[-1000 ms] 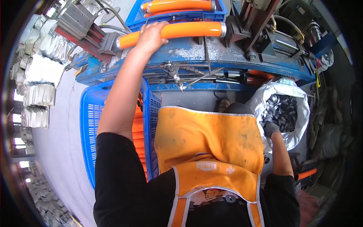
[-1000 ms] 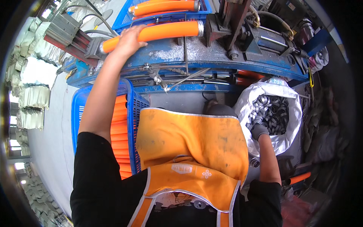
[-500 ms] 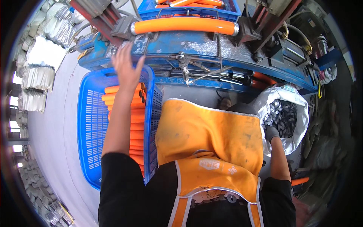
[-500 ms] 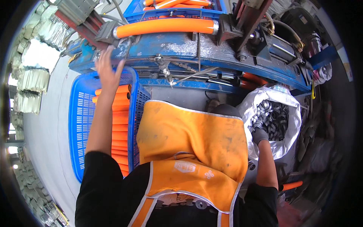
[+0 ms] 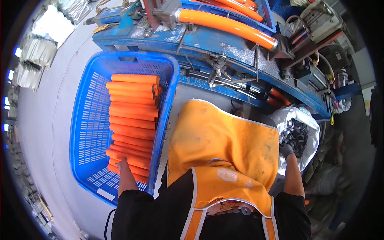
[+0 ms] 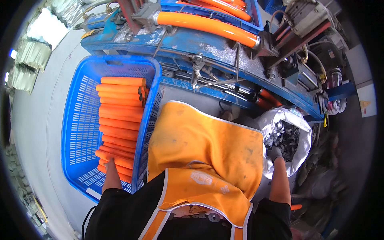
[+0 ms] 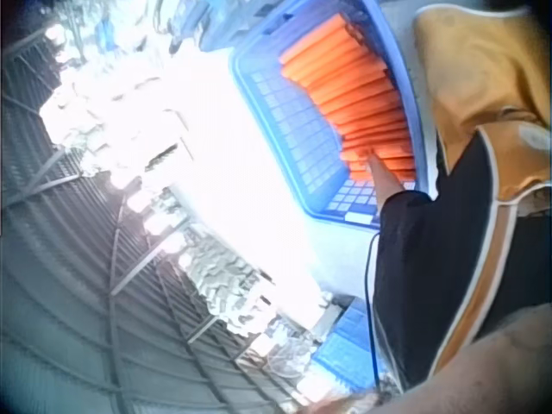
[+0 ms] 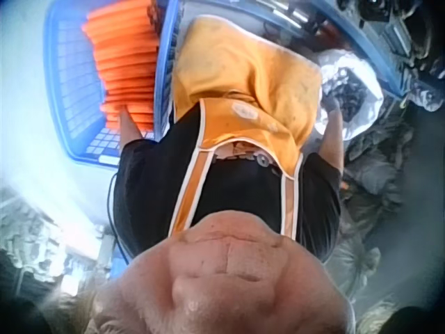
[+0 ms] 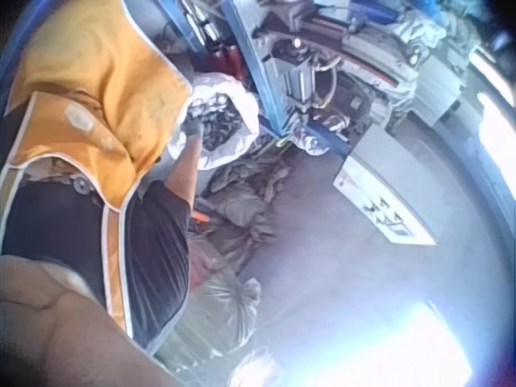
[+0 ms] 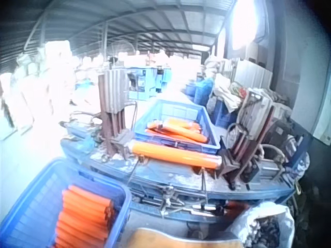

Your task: The person assembles metal end caps onto orange cylinders using a manual industrial press, pressing each cap onto a cylinder until it is secured.

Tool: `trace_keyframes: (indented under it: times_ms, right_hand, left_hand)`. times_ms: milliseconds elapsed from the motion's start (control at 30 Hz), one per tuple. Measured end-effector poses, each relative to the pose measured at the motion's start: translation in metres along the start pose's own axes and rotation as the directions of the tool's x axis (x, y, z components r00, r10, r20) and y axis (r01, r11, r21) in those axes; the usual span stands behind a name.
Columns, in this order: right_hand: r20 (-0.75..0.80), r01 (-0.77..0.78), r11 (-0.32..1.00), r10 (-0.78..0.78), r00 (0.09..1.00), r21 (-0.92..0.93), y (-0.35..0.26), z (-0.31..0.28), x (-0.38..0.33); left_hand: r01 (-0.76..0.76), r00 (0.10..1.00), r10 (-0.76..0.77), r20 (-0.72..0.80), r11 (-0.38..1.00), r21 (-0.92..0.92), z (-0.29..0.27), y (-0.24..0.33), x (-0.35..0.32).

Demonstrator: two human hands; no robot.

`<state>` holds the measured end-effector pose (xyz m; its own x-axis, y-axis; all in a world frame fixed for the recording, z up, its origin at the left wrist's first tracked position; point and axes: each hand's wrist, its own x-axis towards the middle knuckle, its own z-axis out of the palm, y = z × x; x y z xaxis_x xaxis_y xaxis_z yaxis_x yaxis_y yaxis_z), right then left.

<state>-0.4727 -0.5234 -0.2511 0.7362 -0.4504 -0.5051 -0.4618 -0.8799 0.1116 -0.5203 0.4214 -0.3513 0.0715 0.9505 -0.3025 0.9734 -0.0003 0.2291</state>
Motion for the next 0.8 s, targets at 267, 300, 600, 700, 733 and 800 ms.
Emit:
trace_keyframes:
  times_ms: [267,300,600,700,733,800]
  right_hand:
    - [-0.040,-0.060,0.998,0.060,0.997,-0.004,0.014,-0.009,-0.021]
    - [-0.041,-0.029,0.999,0.031,0.999,0.031,-0.009,-0.018,-0.027]
    - [-0.027,0.128,0.945,-0.142,0.989,-0.300,0.070,0.070,0.037]
    - [-0.111,0.141,0.891,-0.207,0.972,-0.431,0.171,0.093,0.058]
    - [-0.093,0.170,0.924,-0.213,0.973,-0.342,0.155,0.080,0.078]
    - [-0.045,0.139,0.973,-0.150,0.988,-0.182,0.130,0.089,0.073]
  left_hand:
    - [0.212,0.972,-0.207,0.112,0.977,-0.035,0.076,-0.059,0.020]
    - [0.248,0.964,-0.242,0.107,0.968,-0.047,0.078,-0.071,0.032]
    - [0.340,0.860,0.094,0.502,0.628,-0.700,0.055,-0.185,0.062]
    - [0.730,0.565,0.084,0.821,0.414,-0.544,0.092,-0.152,0.037]
    - [0.737,0.575,0.080,0.814,0.381,-0.558,0.092,-0.162,0.026]
    - [0.643,0.628,0.186,0.756,0.423,-0.638,0.083,-0.138,0.024]
